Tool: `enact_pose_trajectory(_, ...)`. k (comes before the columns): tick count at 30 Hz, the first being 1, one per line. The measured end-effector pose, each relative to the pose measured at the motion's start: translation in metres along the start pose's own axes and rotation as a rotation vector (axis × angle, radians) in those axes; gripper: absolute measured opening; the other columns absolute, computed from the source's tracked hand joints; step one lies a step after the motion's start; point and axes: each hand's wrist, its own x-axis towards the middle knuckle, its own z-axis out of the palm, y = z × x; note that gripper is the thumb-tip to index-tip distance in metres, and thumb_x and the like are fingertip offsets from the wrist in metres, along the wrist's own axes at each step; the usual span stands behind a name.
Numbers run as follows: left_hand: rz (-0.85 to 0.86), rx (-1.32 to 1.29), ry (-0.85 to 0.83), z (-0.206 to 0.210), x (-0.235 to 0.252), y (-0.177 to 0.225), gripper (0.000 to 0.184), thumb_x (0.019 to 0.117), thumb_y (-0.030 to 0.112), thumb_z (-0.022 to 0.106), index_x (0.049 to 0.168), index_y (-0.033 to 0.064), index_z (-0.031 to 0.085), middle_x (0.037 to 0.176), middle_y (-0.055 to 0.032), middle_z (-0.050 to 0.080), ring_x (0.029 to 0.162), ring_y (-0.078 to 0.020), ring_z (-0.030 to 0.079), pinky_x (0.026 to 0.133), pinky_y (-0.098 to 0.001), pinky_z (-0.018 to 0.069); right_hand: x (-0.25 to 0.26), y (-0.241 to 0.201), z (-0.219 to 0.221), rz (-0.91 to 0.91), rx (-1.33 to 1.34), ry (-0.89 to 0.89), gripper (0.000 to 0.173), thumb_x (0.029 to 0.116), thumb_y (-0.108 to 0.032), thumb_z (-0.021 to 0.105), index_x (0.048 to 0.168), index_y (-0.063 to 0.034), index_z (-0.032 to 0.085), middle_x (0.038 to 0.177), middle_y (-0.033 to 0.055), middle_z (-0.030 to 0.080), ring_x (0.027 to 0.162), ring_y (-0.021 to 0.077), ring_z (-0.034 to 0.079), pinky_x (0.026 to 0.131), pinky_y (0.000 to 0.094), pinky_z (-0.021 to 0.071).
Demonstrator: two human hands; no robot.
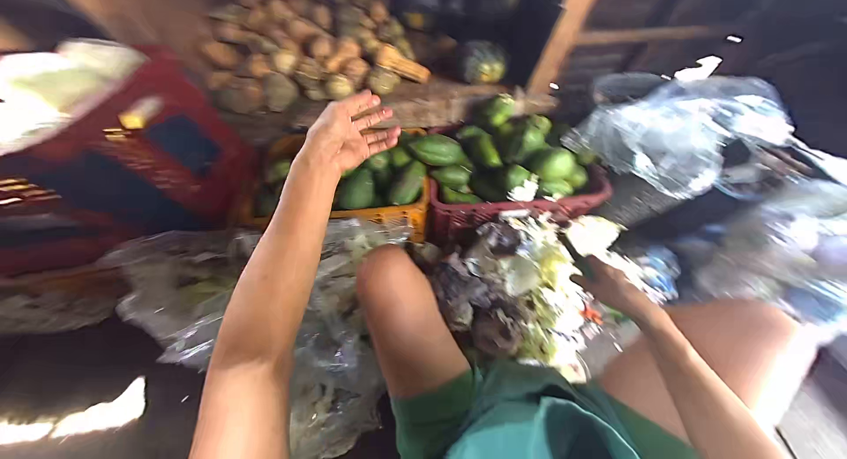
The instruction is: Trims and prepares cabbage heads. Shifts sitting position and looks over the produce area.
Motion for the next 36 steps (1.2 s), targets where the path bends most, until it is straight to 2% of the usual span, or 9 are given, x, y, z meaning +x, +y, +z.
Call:
enact_pose_trajectory(5, -0.129, 0.236, -0.527, 0.086, -0.044, -0.098, 0.04, 0.1092, 0.028, 0.037, 0.14, 0.0081, 0.052, 0.123, -0.0117, 0.067, 0.095, -0.0242, 0.071, 0.081, -0.0412, 0.0596, -0.01, -0.029, -0.035, -0.051, -0.087, 0.052, 0.048, 0.106, -0.011, 0.051, 0.149, 0.0044, 0.036, 0.124, 0.0353, 0.059, 0.112, 0.0504, 0.061, 0.096, 0.0651, 0.0467)
enact_pose_trajectory(8, -0.175, 0.282, -0.552, 0.116, -0.051, -0.12, 0.038, 0.1084, 0.027, 0.044, 0.14, 0.0074, 0.052, 0.121, -0.0121, 0.067, 0.092, -0.0229, 0.071, 0.078, -0.0393, 0.0595, -0.016, -0.031, -0.061, -0.256, -0.05, 0.237, 0.039, 0.1041, -0.012, 0.056, 0.139, 0.0031, 0.049, 0.103, 0.0304, 0.067, 0.091, 0.0472, 0.067, 0.082, 0.0668, 0.0518)
enact_pose_trajectory(17, 0.158, 0.72, -0.562, 0.186, -0.09, -0.124, 0.034, 0.102, 0.021, 0.062, 0.131, 0.0024, 0.06, 0.126, -0.017, 0.064, 0.105, -0.0271, 0.066, 0.087, -0.047, 0.0553, -0.003, -0.059, -0.089, -0.497, -0.099, 0.345, 0.031, 0.0974, -0.005, 0.062, 0.128, 0.0033, 0.06, 0.101, 0.0285, 0.069, 0.093, 0.0461, 0.069, 0.085, 0.0656, 0.052)
enact_pose_trajectory(19, 0.391, 0.885, -0.49, 0.204, -0.088, -0.133, 0.04, 0.0989, 0.024, 0.066, 0.132, 0.0028, 0.06, 0.134, -0.018, 0.061, 0.113, -0.0311, 0.065, 0.095, -0.0505, 0.054, 0.024, -0.041, -0.065, -0.414, -0.126, 0.296, 0.046, 0.0956, -0.01, 0.069, 0.137, 0.004, 0.054, 0.113, 0.0328, 0.067, 0.104, 0.0524, 0.066, 0.09, 0.0693, 0.0493)
enact_pose_trajectory(22, 0.583, 1.082, -0.619, 0.227, -0.085, -0.149, 0.045, 0.0983, 0.023, 0.067, 0.136, 0.0015, 0.058, 0.138, -0.023, 0.057, 0.124, -0.0385, 0.058, 0.104, -0.0563, 0.0479, 0.055, -0.009, -0.039, -0.319, -0.167, 0.136, 0.102, 0.0882, -0.037, 0.082, 0.163, -0.0043, 0.02, 0.154, 0.0315, 0.041, 0.136, 0.0541, 0.045, 0.105, 0.0722, 0.0396)
enact_pose_trajectory(25, 0.433, 1.178, -1.008, 0.235, -0.073, -0.173, 0.046, 0.1002, 0.023, 0.064, 0.139, 0.0007, 0.057, 0.141, -0.0215, 0.057, 0.13, -0.0341, 0.056, 0.111, -0.0505, 0.0438, 0.058, 0.002, -0.048, -0.294, -0.156, -0.166, 0.087, 0.1005, -0.033, 0.067, 0.163, -0.0003, 0.016, 0.158, 0.0334, 0.034, 0.141, 0.0499, 0.043, 0.115, 0.0616, 0.0358)
enact_pose_trajectory(30, -0.139, 1.536, -1.281, 0.213, -0.044, -0.213, 0.06, 0.1013, 0.031, 0.064, 0.151, 0.003, 0.045, 0.153, -0.0239, 0.045, 0.137, -0.041, 0.049, 0.112, -0.0559, 0.0405, 0.053, 0.041, -0.048, -0.156, -0.253, -0.308, 0.054, 0.1026, -0.025, 0.063, 0.15, -0.0016, 0.048, 0.145, 0.0292, 0.052, 0.127, 0.05, 0.056, 0.102, 0.0656, 0.0453)
enact_pose_trajectory(33, 0.28, 1.373, -0.918, 0.194, -0.018, -0.252, 0.04, 0.0957, 0.027, 0.069, 0.126, 0.0007, 0.069, 0.139, -0.0228, 0.06, 0.128, -0.0376, 0.059, 0.106, -0.05, 0.0491, 0.055, 0.069, -0.035, -0.125, -0.104, -0.231, 0.047, 0.0986, -0.024, 0.068, 0.141, -0.0066, 0.06, 0.133, 0.0237, 0.064, 0.115, 0.0464, 0.065, 0.094, 0.0645, 0.052)
enact_pose_trajectory(36, 0.746, 1.174, -0.375, 0.198, 0.026, -0.274, 0.03, 0.0965, 0.023, 0.064, 0.118, 0.0037, 0.071, 0.119, -0.0209, 0.068, 0.106, -0.0269, 0.068, 0.091, -0.036, 0.0577, 0.072, 0.098, -0.02, -0.015, -0.036, -0.326, 0.049, 0.0957, -0.023, 0.07, 0.14, -0.0046, 0.061, 0.127, 0.026, 0.066, 0.11, 0.0477, 0.067, 0.091, 0.0647, 0.0535)
